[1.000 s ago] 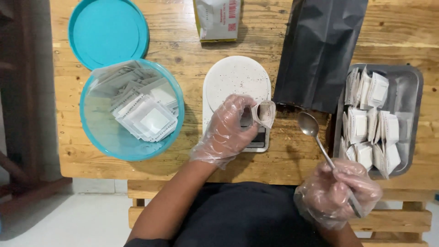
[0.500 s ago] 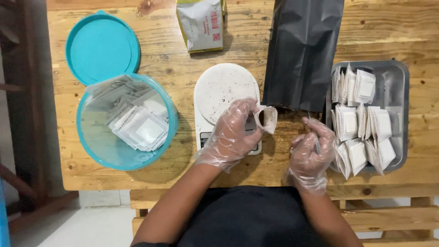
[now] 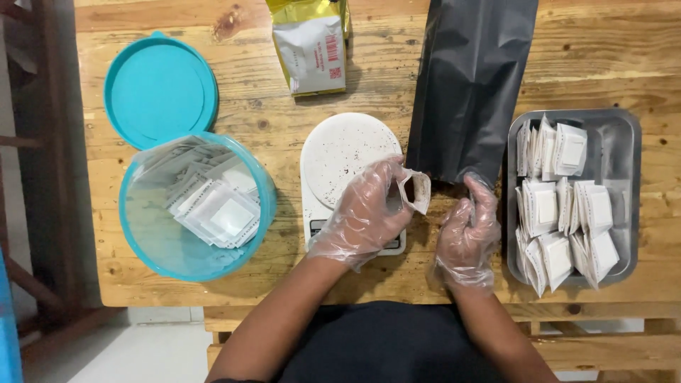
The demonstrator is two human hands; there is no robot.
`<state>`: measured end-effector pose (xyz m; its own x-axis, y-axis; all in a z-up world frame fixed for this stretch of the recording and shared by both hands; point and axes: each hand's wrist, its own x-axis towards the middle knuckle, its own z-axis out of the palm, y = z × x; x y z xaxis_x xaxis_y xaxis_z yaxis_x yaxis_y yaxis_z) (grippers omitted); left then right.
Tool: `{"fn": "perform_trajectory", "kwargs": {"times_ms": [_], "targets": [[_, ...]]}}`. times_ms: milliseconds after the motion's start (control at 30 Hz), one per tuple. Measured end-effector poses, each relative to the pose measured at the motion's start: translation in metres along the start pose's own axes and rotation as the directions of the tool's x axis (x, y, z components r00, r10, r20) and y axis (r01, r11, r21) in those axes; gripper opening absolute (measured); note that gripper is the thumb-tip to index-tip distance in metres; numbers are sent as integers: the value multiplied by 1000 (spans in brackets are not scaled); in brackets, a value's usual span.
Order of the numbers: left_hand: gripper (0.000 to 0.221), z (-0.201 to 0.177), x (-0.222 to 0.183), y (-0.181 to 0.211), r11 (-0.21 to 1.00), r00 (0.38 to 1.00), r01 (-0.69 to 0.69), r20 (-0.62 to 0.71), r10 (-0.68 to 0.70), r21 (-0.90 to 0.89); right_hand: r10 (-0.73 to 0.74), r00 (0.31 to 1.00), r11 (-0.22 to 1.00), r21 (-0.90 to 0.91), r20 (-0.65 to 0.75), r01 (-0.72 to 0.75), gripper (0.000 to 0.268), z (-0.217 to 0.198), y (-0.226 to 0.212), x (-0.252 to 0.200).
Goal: Filling small filter bags with coffee grounds using a spoon and weighing them on a digital scale.
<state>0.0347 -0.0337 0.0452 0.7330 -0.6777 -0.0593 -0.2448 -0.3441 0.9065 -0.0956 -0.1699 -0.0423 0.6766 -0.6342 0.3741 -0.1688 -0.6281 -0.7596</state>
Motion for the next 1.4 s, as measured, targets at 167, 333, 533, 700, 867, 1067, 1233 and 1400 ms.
{"fn": "perform_trajectory", "kwargs": {"times_ms": [167,333,533,700,867,1067,1233,1400], "targets": [[35,-4,4,8,999,998,48,43,-48,-2,111,994,974,200,-2,-108,36,6,4,-3],[36,2,8,0,999,997,45,56,-43,-19,110,993,959,259,28,-114,36,7,1,2],[38,1,9,-2,999,998,40,60,-37,-37,238,963,894,360,122,-267,34,11,11,-7],[39,0,11,0,995,994,78,77,-73,-61,314,930,803,468,194,-368,32,3,-14,4],[35,5,7,-1,998,998,-51,27,52,-44,475,851,689,507,222,-517,30,-1,-21,3],[35,1,6,3,999,998,-47,34,47,-14,531,806,635,507,261,-582,27,-13,-46,18],[35,9,2,-42,937,951,-303,-15,310,173,560,791,561,589,248,-582,25,-20,-36,7],[33,5,-9,-9,989,986,-141,-80,144,46,558,790,511,645,254,-568,23,-29,-30,-4]]}}
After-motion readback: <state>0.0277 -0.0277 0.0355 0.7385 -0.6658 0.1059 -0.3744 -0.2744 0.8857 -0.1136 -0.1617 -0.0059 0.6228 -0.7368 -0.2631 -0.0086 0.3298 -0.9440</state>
